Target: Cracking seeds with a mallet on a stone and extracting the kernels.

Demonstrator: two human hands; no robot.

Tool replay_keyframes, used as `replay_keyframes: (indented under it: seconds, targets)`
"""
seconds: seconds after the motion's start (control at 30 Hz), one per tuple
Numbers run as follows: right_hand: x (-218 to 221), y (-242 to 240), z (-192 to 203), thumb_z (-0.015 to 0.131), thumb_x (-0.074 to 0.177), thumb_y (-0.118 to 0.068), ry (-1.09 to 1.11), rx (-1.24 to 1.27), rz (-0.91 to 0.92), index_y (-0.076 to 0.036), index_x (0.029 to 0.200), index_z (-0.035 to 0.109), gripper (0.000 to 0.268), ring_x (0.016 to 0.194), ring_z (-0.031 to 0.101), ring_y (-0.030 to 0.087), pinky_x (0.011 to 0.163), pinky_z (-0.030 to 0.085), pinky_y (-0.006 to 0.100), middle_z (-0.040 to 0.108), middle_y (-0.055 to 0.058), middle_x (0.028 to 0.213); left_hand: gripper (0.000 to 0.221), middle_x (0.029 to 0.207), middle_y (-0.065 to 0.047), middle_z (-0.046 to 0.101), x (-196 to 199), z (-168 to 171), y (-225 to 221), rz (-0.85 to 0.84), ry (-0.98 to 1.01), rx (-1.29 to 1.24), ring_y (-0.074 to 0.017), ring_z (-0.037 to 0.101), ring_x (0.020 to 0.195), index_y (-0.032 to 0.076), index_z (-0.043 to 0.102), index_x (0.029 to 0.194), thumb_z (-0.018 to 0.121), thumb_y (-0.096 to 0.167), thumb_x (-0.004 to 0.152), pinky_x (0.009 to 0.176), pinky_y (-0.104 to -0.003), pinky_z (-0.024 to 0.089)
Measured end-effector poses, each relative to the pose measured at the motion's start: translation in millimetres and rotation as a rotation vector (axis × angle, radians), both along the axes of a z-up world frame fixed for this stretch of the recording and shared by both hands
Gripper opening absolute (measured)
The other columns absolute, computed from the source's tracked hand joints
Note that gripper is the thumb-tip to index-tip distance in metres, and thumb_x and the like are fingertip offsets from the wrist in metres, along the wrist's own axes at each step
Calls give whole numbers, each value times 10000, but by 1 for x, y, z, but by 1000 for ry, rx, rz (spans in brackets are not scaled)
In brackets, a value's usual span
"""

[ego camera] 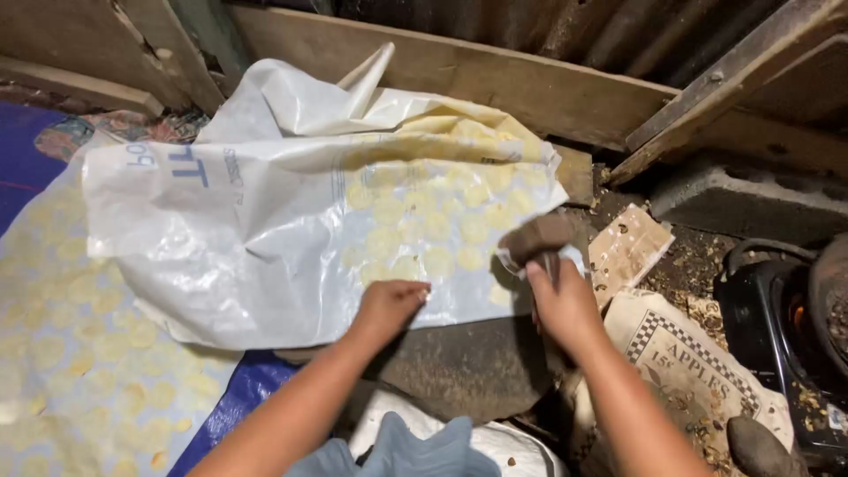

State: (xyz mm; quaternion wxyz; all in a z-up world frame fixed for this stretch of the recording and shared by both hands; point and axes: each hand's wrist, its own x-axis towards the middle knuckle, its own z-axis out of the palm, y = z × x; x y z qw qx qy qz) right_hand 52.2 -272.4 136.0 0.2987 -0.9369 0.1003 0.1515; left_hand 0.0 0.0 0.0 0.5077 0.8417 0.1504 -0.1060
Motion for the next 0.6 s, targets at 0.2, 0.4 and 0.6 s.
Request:
replay_keyframes:
  seconds: [0.2, 0.4, 0.6]
  targets:
    - [-74, 23, -48, 558, 962, -583, -5, -93, -108, -34, 1066, 606, 561, 1041, 678, 509, 865, 536, 603, 724, 318, 938, 151, 946, -72, 737, 12, 43, -39, -273, -163, 234, -332, 736, 943, 257, 801, 1030, 688, 301, 940, 829, -438, 606]
    - [-62, 9, 49, 516, 1046, -245, -205, 349, -196, -15, 1013, 573, 239, 494, 580, 210, 420, 476, 332, 614, 95, 667, 90, 904, -85, 613, 18, 28, -59, -334, -587, 249, -326, 618, 745, 91, 700, 963, 679, 172, 931, 688, -435, 516]
    - [-83, 34, -54, 668, 900, -202, -426, 28, 1, 45, 875, 648, 248, 501, 698, 281, 443, 559, 356, 728, 174, 684, 160, 886, -105, 617, 22, 47, -37, -386, -672, 535, -260, 586, 780, 39, 680, 952, 673, -28, 807, 728, -364, 541]
